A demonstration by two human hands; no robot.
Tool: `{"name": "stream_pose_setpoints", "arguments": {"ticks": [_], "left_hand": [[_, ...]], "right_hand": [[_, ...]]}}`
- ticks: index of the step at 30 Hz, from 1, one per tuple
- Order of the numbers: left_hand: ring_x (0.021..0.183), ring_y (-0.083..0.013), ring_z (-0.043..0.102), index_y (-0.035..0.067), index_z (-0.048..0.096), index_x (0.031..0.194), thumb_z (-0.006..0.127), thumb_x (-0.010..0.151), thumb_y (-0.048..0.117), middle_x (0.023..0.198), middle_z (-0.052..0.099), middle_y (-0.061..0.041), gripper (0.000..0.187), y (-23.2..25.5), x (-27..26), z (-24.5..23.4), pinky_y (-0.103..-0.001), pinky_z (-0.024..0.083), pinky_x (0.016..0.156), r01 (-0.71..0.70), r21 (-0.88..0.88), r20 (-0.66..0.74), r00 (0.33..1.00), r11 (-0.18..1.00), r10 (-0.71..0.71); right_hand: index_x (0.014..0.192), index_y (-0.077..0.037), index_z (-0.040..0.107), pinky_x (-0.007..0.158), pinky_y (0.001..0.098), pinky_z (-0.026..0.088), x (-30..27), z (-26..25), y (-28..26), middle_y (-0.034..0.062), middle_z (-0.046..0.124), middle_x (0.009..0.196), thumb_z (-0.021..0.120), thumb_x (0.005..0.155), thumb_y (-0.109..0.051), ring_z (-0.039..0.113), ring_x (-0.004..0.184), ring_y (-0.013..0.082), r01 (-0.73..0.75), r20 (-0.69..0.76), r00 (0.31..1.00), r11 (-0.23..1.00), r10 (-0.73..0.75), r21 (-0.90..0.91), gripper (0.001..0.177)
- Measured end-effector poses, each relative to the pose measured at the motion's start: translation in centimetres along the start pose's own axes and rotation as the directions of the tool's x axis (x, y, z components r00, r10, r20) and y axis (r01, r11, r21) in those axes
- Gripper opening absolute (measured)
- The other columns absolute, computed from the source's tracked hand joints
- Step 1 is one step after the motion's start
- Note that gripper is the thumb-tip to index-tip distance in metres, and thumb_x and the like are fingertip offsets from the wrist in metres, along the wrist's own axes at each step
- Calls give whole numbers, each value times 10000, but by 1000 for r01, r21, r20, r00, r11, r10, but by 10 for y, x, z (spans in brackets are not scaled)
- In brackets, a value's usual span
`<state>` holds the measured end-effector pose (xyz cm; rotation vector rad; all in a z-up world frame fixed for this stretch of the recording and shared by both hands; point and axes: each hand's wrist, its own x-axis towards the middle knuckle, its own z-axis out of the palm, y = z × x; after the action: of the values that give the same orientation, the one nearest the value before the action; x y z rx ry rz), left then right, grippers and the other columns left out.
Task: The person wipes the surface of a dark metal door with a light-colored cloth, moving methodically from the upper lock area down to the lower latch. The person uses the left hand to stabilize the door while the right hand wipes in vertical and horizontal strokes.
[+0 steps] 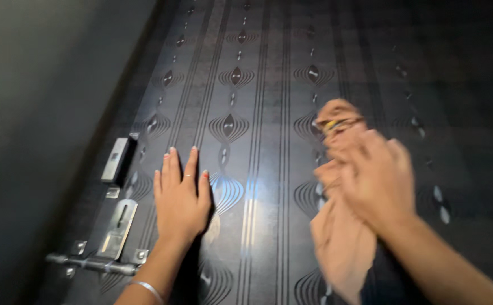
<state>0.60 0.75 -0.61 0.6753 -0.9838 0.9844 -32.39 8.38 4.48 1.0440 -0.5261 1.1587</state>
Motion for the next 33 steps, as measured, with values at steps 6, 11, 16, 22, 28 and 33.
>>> {"name": "stream_pose_setpoints", "arguments": {"ticks": [6, 11, 16, 22, 28, 33], "left_hand": [[1514, -391, 267, 122, 462, 1537, 478, 997, 346, 1612, 323, -274, 586, 1, 0, -1, -532, 157, 1210, 2, -28, 1, 1000, 1000, -2], [1518, -381, 264, 131, 468, 1533, 476, 991, 351, 1612, 328, -267, 586, -1, 0, -3, -521, 155, 1222, 11, -14, 7, 1000, 1000, -11], [1516, -389, 250, 127, 446, 1545, 474, 1006, 347, 1617, 322, -268, 583, -5, 1, 4, -531, 144, 1212, 15, 1, 21, 1000, 1000, -15], [1512, -382, 314, 24, 428, 1507, 581, 952, 325, 1551, 434, -192, 649, 47, -26, -35, -627, 75, 1214, -189, -212, 129, 967, 959, 219], [1547, -313, 377, 78, 490, 1428, 543, 1050, 182, 1633, 439, -150, 396, 109, -81, -30, -595, 142, 1266, -326, -344, 121, 915, 881, 385], [1526, -294, 260, 199, 432, 1540, 479, 1031, 306, 1644, 322, -99, 522, 83, -24, -1, -670, 32, 1187, -203, -121, 259, 938, 972, 228]], "right_hand": [[1361, -129, 689, 782, 488, 500, 27, 16, 21, 118, 599, 1125, 653, 905, -192, 578, 982, 349, -175, -43, 985, 962, 169, -210, 462], [1117, -170, 727, 822, 461, 474, 58, 38, -21, 102, 581, 1133, 700, 861, -288, 561, 1037, 322, -202, -3, 979, 974, 203, -101, 283], [1244, -218, 728, 932, 461, 415, 44, 44, -79, 70, 591, 1150, 642, 812, -144, 514, 1114, 302, -96, -33, 994, 974, 105, 207, 446], [1324, -195, 674, 926, 466, 405, 34, 39, -98, 52, 594, 1170, 625, 821, -162, 509, 1109, 298, -80, 19, 997, 969, 78, 234, 507], [1317, -216, 677, 884, 468, 403, 48, 32, -90, 91, 562, 1168, 606, 841, -222, 490, 1108, 318, -117, 152, 984, 974, 88, 194, 482], [1319, -232, 696, 950, 479, 386, 46, 30, -85, 87, 570, 1222, 562, 931, -275, 482, 1167, 312, -149, 204, 974, 959, 100, 241, 413]]}}
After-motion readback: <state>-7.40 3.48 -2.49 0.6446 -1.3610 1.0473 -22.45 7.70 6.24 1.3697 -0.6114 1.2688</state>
